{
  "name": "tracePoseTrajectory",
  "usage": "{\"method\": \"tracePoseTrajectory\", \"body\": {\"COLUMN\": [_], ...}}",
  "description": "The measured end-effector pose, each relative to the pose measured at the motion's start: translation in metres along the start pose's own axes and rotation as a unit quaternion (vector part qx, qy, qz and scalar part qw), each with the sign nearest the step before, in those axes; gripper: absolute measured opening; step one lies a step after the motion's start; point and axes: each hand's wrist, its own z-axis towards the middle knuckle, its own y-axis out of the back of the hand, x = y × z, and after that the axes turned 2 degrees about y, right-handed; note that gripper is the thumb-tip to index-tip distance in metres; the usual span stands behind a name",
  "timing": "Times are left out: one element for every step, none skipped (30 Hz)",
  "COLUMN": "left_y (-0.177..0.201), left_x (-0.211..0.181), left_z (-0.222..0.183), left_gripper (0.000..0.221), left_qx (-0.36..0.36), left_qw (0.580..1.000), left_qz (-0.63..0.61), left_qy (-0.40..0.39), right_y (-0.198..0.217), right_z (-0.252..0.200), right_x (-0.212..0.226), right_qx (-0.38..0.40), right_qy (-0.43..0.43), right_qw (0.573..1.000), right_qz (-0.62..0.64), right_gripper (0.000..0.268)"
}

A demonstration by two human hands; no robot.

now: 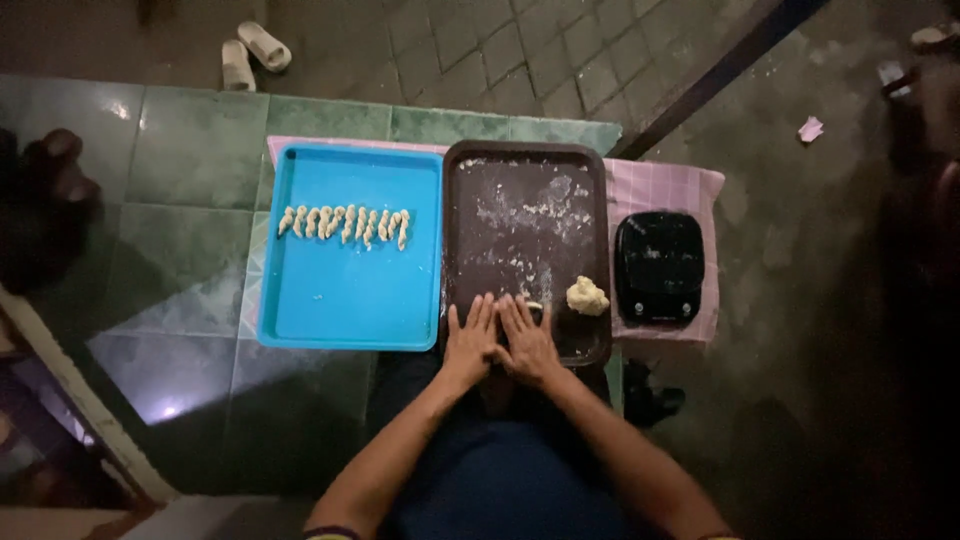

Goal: Rolling small pieces of dough into thin strips and twisting them into shapes on a production tray.

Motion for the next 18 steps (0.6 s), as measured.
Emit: {"method": "tracePoseTrajectory", "body": {"left_y": [0.007, 0.014, 0.013, 0.013, 0.011, -0.001, -0.012, -0.024, -0.024, -0.025, -0.027, -0.025, -0.021, -0.016, -0.014, -0.011, -0.01, -0.018], "left_x": [0.002, 0.005, 0.006, 0.007, 0.005, 0.003, 0.002, 0.001, 0.002, 0.003, 0.002, 0.003, 0.006, 0.009, 0.01, 0.01, 0.011, 0.007], "left_z": [0.006, 0.012, 0.015, 0.017, 0.018, 0.012, 0.007, 0.003, 0.006, 0.009, 0.009, 0.013, 0.021, 0.028, 0.024, 0.021, 0.015, 0.007], "left_gripper": [0.082, 0.078, 0.078, 0.079, 0.079, 0.079, 0.086, 0.093, 0.093, 0.09, 0.088, 0.088, 0.087, 0.086, 0.086, 0.087, 0.088, 0.088], "left_qx": [-0.013, -0.026, -0.028, -0.008, 0.013, 0.012, -0.011, -0.034, -0.032, -0.047, -0.061, -0.059, -0.073, -0.088, -0.091, -0.083, -0.072, -0.072], "left_qw": [0.999, 0.998, 0.998, 0.999, 0.999, 0.999, 1.0, 0.999, 0.999, 0.999, 0.998, 0.998, 0.997, 0.995, 0.994, 0.996, 0.997, 0.997], "left_qz": [-0.032, -0.065, -0.064, -0.05, -0.038, -0.039, -0.023, -0.007, -0.008, -0.011, -0.016, -0.018, -0.032, -0.046, -0.046, -0.037, -0.028, -0.028], "left_qy": [0.003, 0.006, 0.006, 0.011, 0.014, 0.014, 0.01, 0.006, 0.005, 0.013, 0.021, 0.022, 0.025, 0.028, 0.028, 0.027, 0.026, 0.026], "right_y": [-0.002, -0.004, -0.003, -0.001, 0.001, 0.003, 0.005, 0.006, 0.003, -0.001, -0.005, -0.002, 0.001, 0.005, 0.005, 0.004, 0.003, 0.005], "right_z": [0.007, 0.014, 0.014, 0.014, 0.011, 0.002, -0.003, -0.009, -0.006, -0.004, -0.003, 0.0, 0.009, 0.018, 0.015, 0.013, 0.008, -0.001], "right_x": [-0.003, -0.006, -0.005, -0.004, -0.004, -0.002, 0.0, 0.002, 0.0, -0.001, -0.002, -0.001, -0.003, -0.005, -0.005, -0.006, -0.004, 0.0], "right_qx": [-0.004, -0.008, -0.01, -0.016, -0.019, -0.019, -0.015, -0.011, -0.01, -0.016, -0.02, -0.017, -0.024, -0.03, -0.032, -0.022, -0.011, -0.011], "right_qy": [-0.011, -0.022, -0.022, -0.017, -0.013, -0.013, -0.005, 0.003, 0.003, 0.004, 0.006, 0.006, -0.001, -0.008, -0.006, -0.008, -0.01, -0.009], "right_qw": [1.0, 0.999, 0.999, 1.0, 1.0, 1.0, 1.0, 1.0, 1.0, 1.0, 0.999, 0.999, 1.0, 0.999, 0.999, 1.0, 1.0, 1.0], "right_qz": [0.011, 0.023, 0.022, 0.011, 0.0, -0.002, -0.004, -0.007, -0.006, -0.022, -0.038, -0.036, -0.015, 0.007, 0.005, -0.005, -0.012, -0.012], "right_gripper": [0.095, 0.093, 0.093, 0.092, 0.091, 0.091, 0.093, 0.095, 0.095, 0.095, 0.096, 0.096, 0.094, 0.092, 0.092, 0.094, 0.096, 0.096]}}
